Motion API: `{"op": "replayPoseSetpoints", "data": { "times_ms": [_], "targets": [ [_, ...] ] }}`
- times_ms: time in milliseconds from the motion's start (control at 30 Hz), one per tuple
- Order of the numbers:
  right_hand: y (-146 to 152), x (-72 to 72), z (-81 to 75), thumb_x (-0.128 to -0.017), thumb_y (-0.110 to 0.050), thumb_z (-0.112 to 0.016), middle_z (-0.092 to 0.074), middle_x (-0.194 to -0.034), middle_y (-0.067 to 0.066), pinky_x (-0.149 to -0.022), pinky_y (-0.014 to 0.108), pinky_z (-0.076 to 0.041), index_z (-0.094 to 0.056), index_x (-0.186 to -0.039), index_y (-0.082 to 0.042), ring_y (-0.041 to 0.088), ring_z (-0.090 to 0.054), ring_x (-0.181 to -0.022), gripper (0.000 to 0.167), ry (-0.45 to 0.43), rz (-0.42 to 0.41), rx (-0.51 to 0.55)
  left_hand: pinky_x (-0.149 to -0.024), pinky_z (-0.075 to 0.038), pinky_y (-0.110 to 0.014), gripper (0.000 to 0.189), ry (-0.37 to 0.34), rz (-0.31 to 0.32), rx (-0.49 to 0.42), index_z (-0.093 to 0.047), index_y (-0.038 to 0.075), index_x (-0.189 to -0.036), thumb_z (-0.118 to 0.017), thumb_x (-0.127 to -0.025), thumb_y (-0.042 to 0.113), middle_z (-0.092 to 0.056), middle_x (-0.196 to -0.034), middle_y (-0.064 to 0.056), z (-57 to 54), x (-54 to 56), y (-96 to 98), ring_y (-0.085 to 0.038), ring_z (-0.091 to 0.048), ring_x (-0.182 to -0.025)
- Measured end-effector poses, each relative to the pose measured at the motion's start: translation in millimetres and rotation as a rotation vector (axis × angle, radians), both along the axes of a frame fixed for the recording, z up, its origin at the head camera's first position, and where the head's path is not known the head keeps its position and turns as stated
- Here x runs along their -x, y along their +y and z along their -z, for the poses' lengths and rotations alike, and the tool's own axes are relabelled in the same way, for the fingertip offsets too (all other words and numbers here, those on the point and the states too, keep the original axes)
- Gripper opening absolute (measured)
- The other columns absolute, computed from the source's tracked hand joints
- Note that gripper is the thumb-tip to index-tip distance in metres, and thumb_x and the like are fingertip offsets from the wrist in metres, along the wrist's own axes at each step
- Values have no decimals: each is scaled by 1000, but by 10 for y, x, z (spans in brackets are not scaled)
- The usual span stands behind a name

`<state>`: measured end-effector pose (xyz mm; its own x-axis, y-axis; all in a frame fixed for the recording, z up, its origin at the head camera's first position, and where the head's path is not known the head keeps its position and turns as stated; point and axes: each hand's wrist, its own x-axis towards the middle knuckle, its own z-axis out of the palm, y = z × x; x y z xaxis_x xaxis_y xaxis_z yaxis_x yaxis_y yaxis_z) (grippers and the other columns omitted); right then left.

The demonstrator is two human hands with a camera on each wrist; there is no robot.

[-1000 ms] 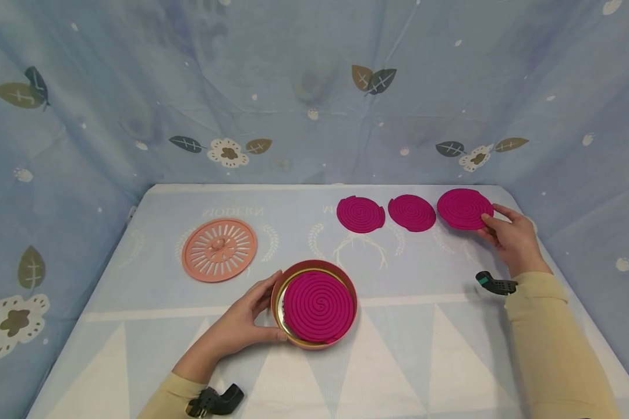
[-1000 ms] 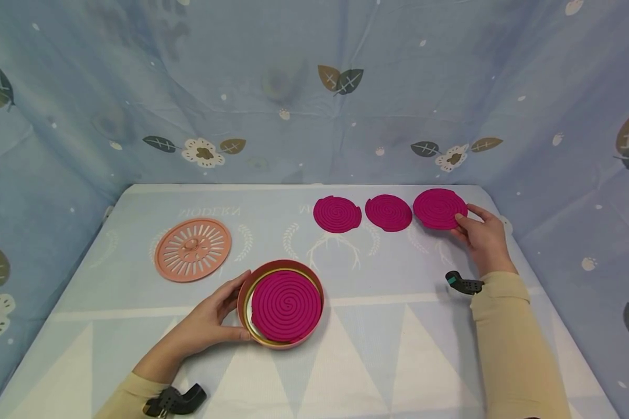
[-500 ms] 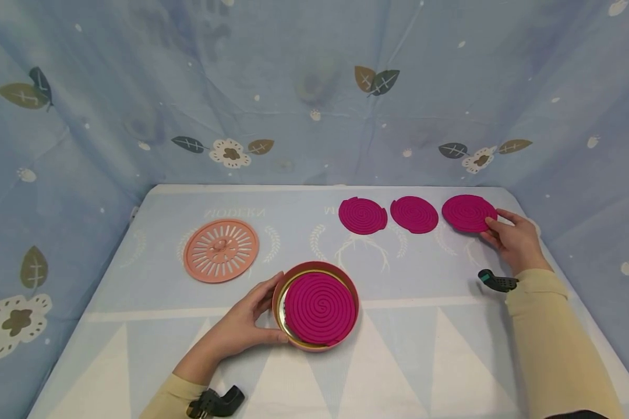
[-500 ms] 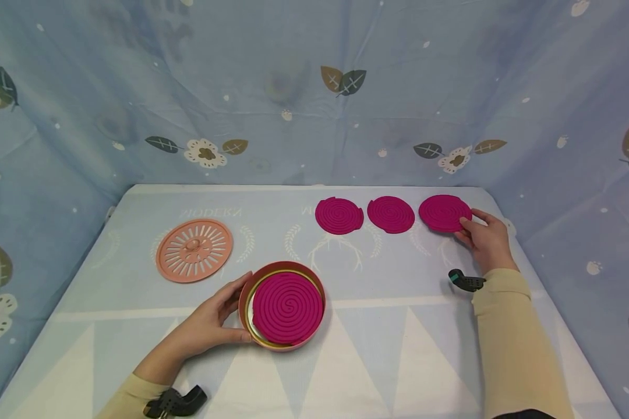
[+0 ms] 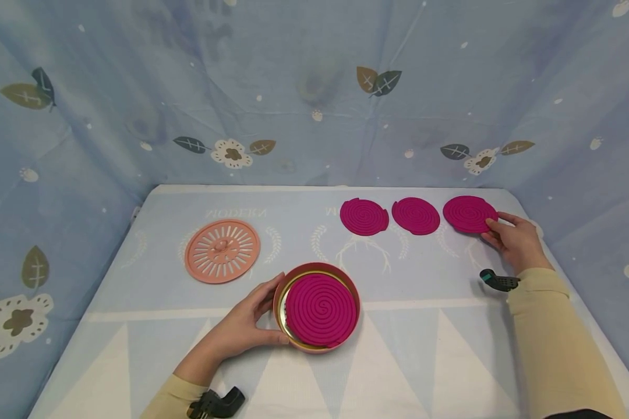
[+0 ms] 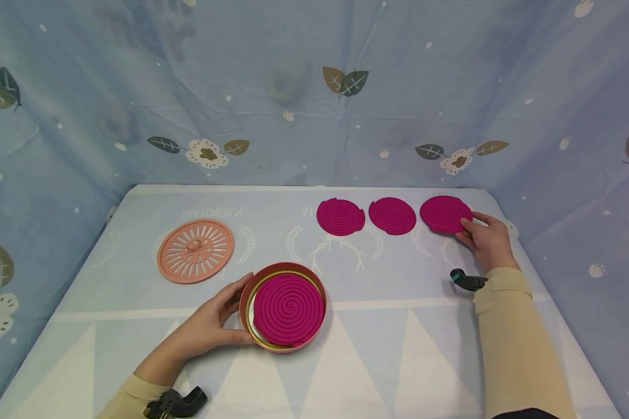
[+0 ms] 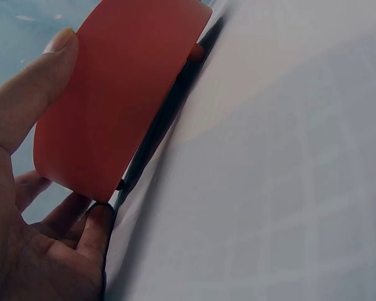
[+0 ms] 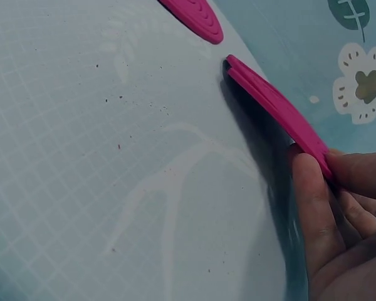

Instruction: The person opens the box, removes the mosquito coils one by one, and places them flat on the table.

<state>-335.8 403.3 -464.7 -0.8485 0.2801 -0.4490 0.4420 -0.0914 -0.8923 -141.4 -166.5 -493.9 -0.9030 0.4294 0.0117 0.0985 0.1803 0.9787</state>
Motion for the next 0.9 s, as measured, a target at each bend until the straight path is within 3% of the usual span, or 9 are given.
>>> {"op": "replayPoseSetpoints", "data": {
  "times_ms": [333, 633, 900],
  "targets": [
    [35, -11, -15, -95, -20, -67, -50, -113, 1, -80, 22, -60, -12, -160, -13, 5, -66, -84, 86, -10, -85, 46, -115, -32, -24, 112, 3, 1, 4, -25, 15, -158, -93, -69, 21, -35, -153, -1, 9, 6, -6, -20, -35, -141],
    [96, -54, -34, -98, -20, -64, -62, -94, -4, -83, 25, -59, -8, -159, -7, 8, -68, -83, 84, -31, -160, 10, -115, -33, -25, 112, -2, -3, 6, -26, 16, -158, -93, -68, 21, -35, -153, 0, 1, 5, 4, -17, -35, -141],
    [134, -126, -77, -99, -15, -61, -66, -87, -5, -83, 26, -60, -5, -158, -2, 8, -68, -83, 82, -14, -183, 51, -114, -33, -24, 112, 9, 2, 14, -25, 16, -158, -93, -69, 24, -35, -153, -1, 13, 9, -2, -20, -36, -141]
  ]
}}
